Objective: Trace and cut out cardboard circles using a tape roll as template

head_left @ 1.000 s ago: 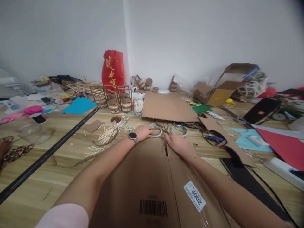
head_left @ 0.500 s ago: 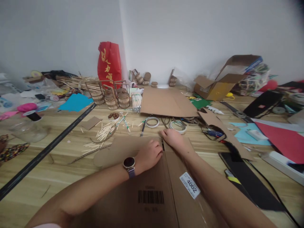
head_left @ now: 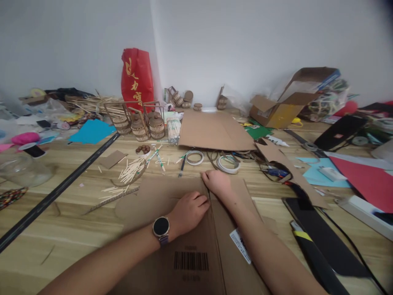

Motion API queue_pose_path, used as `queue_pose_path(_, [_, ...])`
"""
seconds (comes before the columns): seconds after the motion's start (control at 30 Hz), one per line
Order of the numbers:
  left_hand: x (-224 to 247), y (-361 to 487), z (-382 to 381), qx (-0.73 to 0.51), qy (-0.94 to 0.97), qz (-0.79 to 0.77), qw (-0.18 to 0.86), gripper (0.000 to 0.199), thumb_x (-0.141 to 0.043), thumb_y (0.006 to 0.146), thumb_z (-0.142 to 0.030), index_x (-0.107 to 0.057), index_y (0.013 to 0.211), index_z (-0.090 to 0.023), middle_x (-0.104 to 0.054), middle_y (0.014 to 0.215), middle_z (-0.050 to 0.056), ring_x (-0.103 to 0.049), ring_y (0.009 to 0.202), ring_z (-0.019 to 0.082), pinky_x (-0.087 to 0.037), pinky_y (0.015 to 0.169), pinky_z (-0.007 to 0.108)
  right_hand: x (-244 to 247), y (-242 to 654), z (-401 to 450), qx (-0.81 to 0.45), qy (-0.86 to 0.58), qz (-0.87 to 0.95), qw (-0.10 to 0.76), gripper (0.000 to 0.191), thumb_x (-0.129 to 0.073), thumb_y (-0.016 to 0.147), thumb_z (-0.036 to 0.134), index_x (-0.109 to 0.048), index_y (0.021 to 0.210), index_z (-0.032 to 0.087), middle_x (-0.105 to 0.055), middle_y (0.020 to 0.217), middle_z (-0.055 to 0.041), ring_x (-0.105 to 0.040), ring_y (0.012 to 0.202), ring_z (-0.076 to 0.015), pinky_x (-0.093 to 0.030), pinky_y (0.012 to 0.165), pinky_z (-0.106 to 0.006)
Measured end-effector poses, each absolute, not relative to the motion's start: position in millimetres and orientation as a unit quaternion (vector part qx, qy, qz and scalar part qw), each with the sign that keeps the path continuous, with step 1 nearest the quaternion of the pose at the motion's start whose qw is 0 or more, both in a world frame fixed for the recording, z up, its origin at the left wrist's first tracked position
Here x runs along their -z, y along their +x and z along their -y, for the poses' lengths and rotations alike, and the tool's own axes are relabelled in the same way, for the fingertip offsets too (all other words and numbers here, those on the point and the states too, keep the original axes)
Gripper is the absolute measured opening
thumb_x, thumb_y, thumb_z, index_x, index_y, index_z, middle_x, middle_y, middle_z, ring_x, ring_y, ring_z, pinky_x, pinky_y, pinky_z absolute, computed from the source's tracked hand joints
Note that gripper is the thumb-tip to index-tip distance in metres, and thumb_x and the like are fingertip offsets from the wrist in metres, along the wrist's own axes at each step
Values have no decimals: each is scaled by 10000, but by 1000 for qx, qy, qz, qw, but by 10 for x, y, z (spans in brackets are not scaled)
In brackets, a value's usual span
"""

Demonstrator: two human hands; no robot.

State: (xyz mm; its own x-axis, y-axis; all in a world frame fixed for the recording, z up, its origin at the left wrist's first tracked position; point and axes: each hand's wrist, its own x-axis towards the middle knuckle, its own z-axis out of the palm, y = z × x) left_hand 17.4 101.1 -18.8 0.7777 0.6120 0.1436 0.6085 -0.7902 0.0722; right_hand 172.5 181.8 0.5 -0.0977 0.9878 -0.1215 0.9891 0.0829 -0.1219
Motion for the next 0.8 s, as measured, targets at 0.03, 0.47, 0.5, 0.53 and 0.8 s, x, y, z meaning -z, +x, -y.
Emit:
queue_pose_path(0.03, [185,169,-1011,-79,943,-324,15,226,-491,1044,-157,-684,1154,-114,-715,1168,106,-584,1005,260,-527,892,402,-15,1725,-1818,86,671,-736,6,271,-651,1025,340,-670,1244,182,-698,1252,-89,-709,1035,-238,-605,887,-449])
queue_pose_path(0.47, [106,130,-1024,-92,913,-364,162,313,-468,1024,-159,-698,1236,-149,-660,1204,138,-524,1034,281,-480,979,457,-157,1729,-1760,71,683,-727,5,251,-642,1030,346,-681,1218,184,-709,1227,-85,-713,1016,-230,-606,882,-440])
queue_pose_path(0.5, [87,131,-1018,-98,904,-374,185,316,-478,1015,-150,-707,1232,-164,-651,1211,133,-521,1056,280,-468,996,454,-164,1728,-1754,70,685,-725,4,249,-642,1031,346,-682,1215,183,-711,1222,-84,-714,1012,-229,-607,880,-439])
queue_pose_path(0.53, [64,140,-1012,-106,892,-386,210,324,-488,1002,-135,-716,1228,-177,-640,1219,129,-517,1081,281,-453,1014,451,-172,1727,-1747,69,686,-724,3,249,-641,1031,347,-683,1213,182,-712,1219,-84,-714,1009,-228,-607,877,-438])
queue_pose_path(0.8, [-89,470,-1054,-159,664,-513,521,110,-649,803,-56,-711,758,-136,-620,755,33,-601,826,225,-475,811,366,-196,1761,-1724,61,696,-716,-10,246,-641,1031,350,-686,1201,179,-717,1203,-81,-716,1004,-228,-608,874,-436])
